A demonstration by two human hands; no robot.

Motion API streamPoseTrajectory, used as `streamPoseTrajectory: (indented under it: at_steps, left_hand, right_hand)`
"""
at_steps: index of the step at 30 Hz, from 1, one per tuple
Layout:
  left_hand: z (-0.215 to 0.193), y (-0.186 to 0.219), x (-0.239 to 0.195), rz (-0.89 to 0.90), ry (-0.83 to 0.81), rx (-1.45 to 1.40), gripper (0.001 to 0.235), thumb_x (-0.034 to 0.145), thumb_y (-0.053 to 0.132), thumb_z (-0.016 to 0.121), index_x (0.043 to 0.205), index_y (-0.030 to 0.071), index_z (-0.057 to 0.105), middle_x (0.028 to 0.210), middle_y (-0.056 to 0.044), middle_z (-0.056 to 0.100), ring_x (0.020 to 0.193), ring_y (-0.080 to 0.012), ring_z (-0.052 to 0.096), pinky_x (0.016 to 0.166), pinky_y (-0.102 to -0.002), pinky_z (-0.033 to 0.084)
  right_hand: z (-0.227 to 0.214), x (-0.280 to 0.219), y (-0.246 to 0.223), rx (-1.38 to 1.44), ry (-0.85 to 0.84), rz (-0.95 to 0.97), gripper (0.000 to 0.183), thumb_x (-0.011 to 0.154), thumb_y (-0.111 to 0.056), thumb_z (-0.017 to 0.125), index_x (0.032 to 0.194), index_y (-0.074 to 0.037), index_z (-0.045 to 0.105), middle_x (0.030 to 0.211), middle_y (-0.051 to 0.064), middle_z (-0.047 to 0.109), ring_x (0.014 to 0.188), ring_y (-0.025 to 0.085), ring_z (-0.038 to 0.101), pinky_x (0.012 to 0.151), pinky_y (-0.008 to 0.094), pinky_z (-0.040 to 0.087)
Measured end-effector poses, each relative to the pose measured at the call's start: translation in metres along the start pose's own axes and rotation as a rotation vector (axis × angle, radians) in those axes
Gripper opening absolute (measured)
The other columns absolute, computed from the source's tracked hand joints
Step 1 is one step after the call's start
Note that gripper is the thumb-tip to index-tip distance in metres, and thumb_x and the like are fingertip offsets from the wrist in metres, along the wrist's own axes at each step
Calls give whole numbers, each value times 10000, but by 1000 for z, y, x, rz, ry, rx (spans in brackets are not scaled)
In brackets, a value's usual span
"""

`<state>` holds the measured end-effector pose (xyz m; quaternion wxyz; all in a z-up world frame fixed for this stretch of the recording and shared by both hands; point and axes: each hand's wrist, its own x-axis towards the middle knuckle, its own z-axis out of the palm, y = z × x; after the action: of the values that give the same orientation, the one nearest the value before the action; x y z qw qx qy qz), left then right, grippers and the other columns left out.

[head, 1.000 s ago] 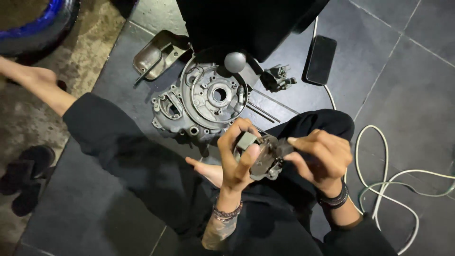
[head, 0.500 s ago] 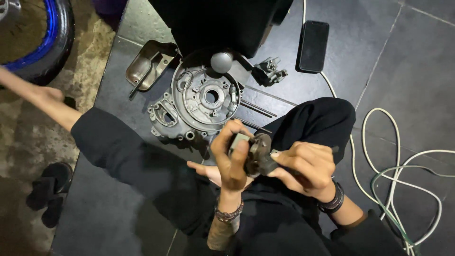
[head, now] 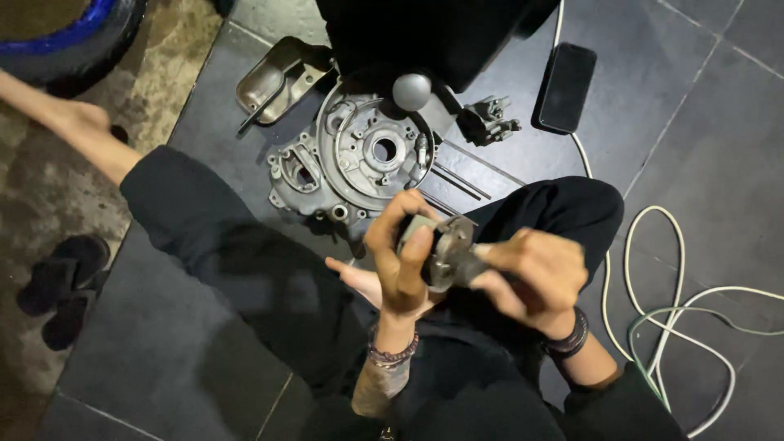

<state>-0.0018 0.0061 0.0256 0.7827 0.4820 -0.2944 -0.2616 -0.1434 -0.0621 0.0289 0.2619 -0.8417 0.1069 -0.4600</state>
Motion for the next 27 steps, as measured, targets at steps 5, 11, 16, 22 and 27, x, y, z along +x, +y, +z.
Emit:
streamPoseTrajectory:
  at_steps: [5, 11, 16, 22, 27]
  left_hand:
    - [-5, 7, 0, 27, -6, 7, 440, 948, 432, 565, 763, 33, 568, 671, -85, 504, 599, -140, 428, 608, -283, 394]
    - [-22, 9, 3, -29, 65, 2, 455, 947, 472, 554, 788, 46, 574, 693, -59, 508, 636, -110, 421, 618, -265, 377]
    - [-27, -22, -25, 24, 128, 87, 337, 943, 367, 639, 978, 33, 667, 828, -119, 659, 802, -209, 639, 833, -332, 506]
    - [-42, -27, -3, 83, 108, -20, 363, 871, 339, 591, 789, -15, 593, 697, -120, 539, 655, -214, 491, 700, -336, 420]
    - [-18, -3, -4, -90, 80, -15, 425, 817, 419, 615, 729, 8, 549, 663, -95, 463, 639, -148, 410, 661, -265, 362]
  right_hand:
    - [-1, 0, -2, -11, -5, 2, 298, 926, -221, 738, 839, 64, 751, 645, 153, 622, 434, 260, 544, 428, 347, 478]
    - [15, 1, -12, -5, -85, 14, 289, 926, -235, 730, 818, 33, 747, 640, 133, 631, 424, 249, 554, 409, 352, 485]
    - [16, 19, -4, -47, -23, 4, 333, 926, -224, 741, 833, 95, 740, 658, 172, 633, 429, 250, 527, 423, 346, 470]
    - [34, 19, -27, 9, -46, 60, 250, 927, -211, 735, 801, 4, 741, 675, 119, 672, 468, 241, 613, 439, 331, 539]
    - [19, 23, -4, -57, 73, 57, 302, 953, -240, 721, 842, 39, 748, 665, 126, 651, 443, 236, 550, 457, 327, 513]
